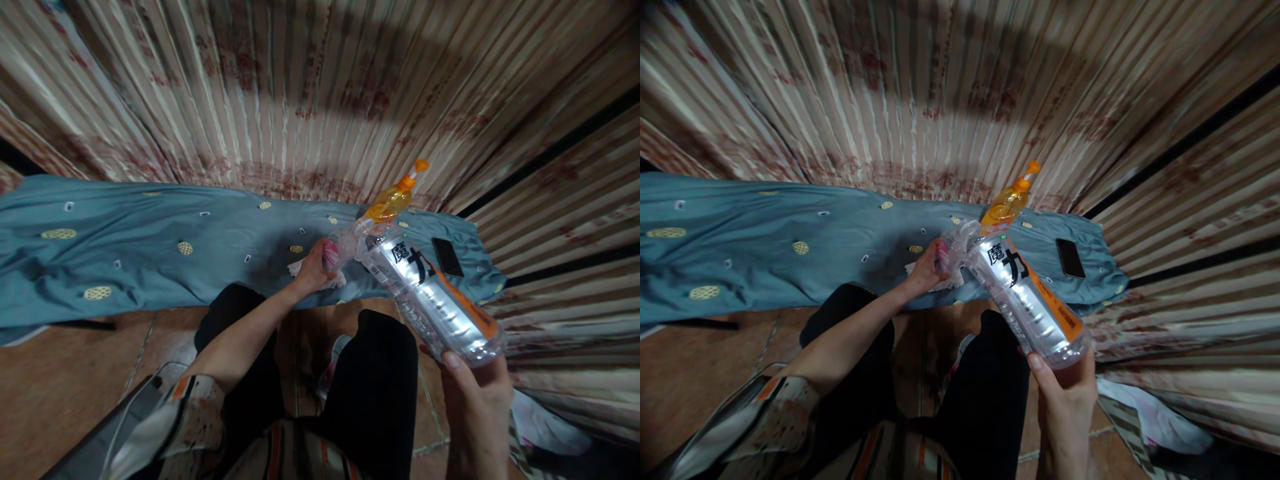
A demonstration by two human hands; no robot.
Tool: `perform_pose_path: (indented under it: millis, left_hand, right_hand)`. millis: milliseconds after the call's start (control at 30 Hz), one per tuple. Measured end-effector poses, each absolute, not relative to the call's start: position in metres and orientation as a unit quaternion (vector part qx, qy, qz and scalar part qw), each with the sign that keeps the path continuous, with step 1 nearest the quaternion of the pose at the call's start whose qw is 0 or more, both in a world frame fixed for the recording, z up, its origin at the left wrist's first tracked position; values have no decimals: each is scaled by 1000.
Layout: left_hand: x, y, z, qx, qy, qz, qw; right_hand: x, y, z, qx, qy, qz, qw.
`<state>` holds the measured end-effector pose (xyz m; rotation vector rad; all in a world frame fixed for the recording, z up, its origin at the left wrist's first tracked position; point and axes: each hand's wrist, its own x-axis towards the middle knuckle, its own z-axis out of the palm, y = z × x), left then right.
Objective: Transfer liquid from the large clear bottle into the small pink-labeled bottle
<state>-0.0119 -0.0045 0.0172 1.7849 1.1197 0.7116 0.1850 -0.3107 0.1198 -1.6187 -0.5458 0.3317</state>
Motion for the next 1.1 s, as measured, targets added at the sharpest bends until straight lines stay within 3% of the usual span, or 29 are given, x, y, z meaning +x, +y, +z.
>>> perform_pose_path:
  millis: [1100]
  left_hand:
    - [-18, -3, 20, 712, 427, 299, 471]
  right_hand:
    - [162, -300, 144, -721, -250, 114, 636]
